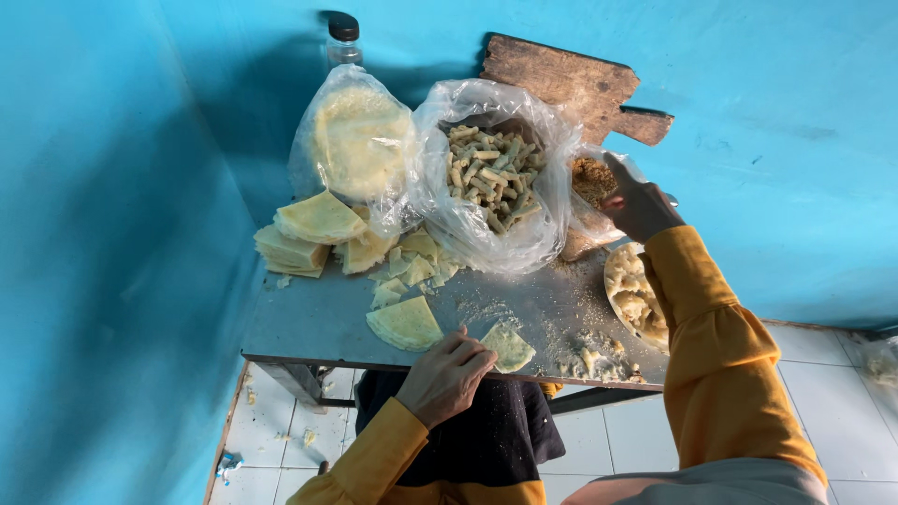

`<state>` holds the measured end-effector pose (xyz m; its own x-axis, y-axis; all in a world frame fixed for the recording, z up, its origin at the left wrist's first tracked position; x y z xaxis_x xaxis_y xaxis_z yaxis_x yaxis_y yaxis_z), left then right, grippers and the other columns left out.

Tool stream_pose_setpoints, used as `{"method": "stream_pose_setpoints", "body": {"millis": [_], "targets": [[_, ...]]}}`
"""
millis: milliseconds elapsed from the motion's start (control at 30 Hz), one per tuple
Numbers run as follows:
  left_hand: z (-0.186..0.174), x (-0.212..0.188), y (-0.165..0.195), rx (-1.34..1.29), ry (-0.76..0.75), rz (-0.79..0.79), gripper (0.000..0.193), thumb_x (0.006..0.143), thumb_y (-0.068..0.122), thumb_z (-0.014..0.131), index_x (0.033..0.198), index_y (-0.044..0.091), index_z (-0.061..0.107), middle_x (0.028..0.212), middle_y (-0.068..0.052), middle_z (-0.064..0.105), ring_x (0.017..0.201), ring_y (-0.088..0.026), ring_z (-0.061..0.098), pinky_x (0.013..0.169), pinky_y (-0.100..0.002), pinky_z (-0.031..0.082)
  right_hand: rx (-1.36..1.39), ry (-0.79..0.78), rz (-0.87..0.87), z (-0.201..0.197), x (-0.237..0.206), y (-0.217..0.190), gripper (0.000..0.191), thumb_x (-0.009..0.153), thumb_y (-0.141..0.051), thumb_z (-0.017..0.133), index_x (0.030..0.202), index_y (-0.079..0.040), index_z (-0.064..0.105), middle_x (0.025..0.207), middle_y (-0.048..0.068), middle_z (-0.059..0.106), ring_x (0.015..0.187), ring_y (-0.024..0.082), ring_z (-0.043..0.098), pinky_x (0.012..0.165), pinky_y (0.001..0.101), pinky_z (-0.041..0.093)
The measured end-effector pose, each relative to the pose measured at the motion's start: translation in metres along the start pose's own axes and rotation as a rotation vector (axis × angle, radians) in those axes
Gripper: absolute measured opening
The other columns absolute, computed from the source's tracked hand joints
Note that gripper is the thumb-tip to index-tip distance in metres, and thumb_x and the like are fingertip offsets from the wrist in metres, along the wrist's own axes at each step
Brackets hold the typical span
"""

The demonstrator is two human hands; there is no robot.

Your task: The person sits at a small metal table and wraps triangular dough wrappers around a filling by hand, pinching each closed and placing the finished piece onto a plate. They repeatedly take wrappers from a stack, add filling, and set completed wrapped pieces aside, with wrapped snacks in plastic bags nearby.

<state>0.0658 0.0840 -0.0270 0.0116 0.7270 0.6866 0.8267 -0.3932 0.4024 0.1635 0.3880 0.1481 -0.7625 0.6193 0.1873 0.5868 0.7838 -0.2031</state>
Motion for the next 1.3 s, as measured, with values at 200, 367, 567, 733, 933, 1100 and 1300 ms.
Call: {"method": "stream_pose_setpoints", "body": {"millis": [200, 367, 567, 733, 933, 1100, 1300], "targets": [[-0.002, 0.002, -0.001, -0.032, 0.009, -0.017, 0.018, 0.091, 0.009, 0.072, 0.108, 0.008, 0.066, 0.097, -0.005, 0.062, 0.1, -0.027, 0.064, 0.112, -0.047, 0.049, -0.252, -0.093, 0.081, 0.01, 0.002, -0.012, 0.083, 0.091, -0.003, 0.063, 0.163, -0.005, 0.021, 0.077, 0.025, 0.071, 0.073, 0.04, 0.073, 0.072, 0.0482, 0.06], [-0.006, 0.003, 0.001, -0.05, 0.034, -0.019, 0.015, 0.092, 0.009, 0.073, 0.105, 0.007, 0.066, 0.098, -0.005, 0.063, 0.102, -0.027, 0.065, 0.112, -0.047, 0.048, 0.191, 0.136, 0.165, -0.007, 0.002, 0.013, 0.081, 0.09, -0.004, 0.07, 0.156, 0.002, 0.023, 0.086, 0.022, 0.072, 0.076, 0.034, 0.073, 0.071, 0.0401, 0.062], [-0.012, -0.001, 0.006, -0.021, 0.027, 0.035, 0.017, 0.084, 0.003, 0.072, 0.1, 0.006, 0.066, 0.102, -0.007, 0.063, 0.107, -0.028, 0.061, 0.105, -0.042, 0.051, 0.961, 0.096, 0.198, 0.009, -0.033, 0.033, 0.084, 0.093, -0.01, 0.084, 0.157, 0.007, 0.032, 0.116, 0.018, 0.074, 0.101, 0.026, 0.072, 0.089, 0.0367, 0.059], [-0.013, -0.007, 0.01, 0.02, 0.069, -0.012, 0.015, 0.085, 0.005, 0.074, 0.099, 0.006, 0.07, 0.1, -0.005, 0.063, 0.104, -0.026, 0.061, 0.096, -0.039, 0.054, 1.332, -0.286, -0.023, 0.098, -0.111, -0.053, 0.082, 0.088, -0.006, 0.075, 0.156, -0.005, 0.028, 0.099, 0.021, 0.072, 0.091, 0.03, 0.071, 0.08, 0.0395, 0.062], [-0.014, -0.01, 0.013, 0.036, 0.12, -0.041, 0.013, 0.085, 0.005, 0.073, 0.098, 0.007, 0.072, 0.101, -0.005, 0.065, 0.106, -0.026, 0.061, 0.092, -0.038, 0.055, 0.344, 0.14, -0.447, 0.13, -0.185, -0.107, 0.057, 0.095, -0.002, 0.07, 0.146, -0.002, 0.043, 0.113, 0.014, 0.076, 0.099, 0.029, 0.076, 0.081, 0.0351, 0.063], [-0.015, -0.012, 0.016, 0.148, 0.131, -0.066, 0.007, 0.088, 0.008, 0.072, 0.094, 0.01, 0.072, 0.095, -0.002, 0.062, 0.1, -0.023, 0.058, 0.097, -0.039, 0.05, 0.084, 0.235, -0.609, 0.122, -0.21, -0.092, 0.061, 0.085, 0.004, 0.067, 0.143, -0.004, 0.051, 0.133, 0.018, 0.066, 0.102, 0.031, 0.073, 0.087, 0.0381, 0.062], [-0.008, -0.018, 0.024, 0.44, 0.128, -0.057, 0.009, 0.088, 0.013, 0.069, 0.096, 0.015, 0.071, 0.091, 0.002, 0.059, 0.097, -0.018, 0.054, 0.092, -0.038, 0.043, 0.007, 0.325, -0.524, 0.13, -0.218, -0.073, 0.052, 0.087, 0.005, 0.068, 0.136, -0.011, 0.056, 0.113, 0.012, 0.072, 0.095, 0.027, 0.07, 0.08, 0.0411, 0.059]]}}
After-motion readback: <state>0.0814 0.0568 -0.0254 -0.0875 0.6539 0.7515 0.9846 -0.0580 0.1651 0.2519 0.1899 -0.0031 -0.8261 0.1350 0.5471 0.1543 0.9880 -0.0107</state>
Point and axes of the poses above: each hand's wrist, its own x-axis towards the middle knuckle, its own z-axis out of the palm, y = z × x, the point moved 4 cm from there along x, towards the middle knuckle
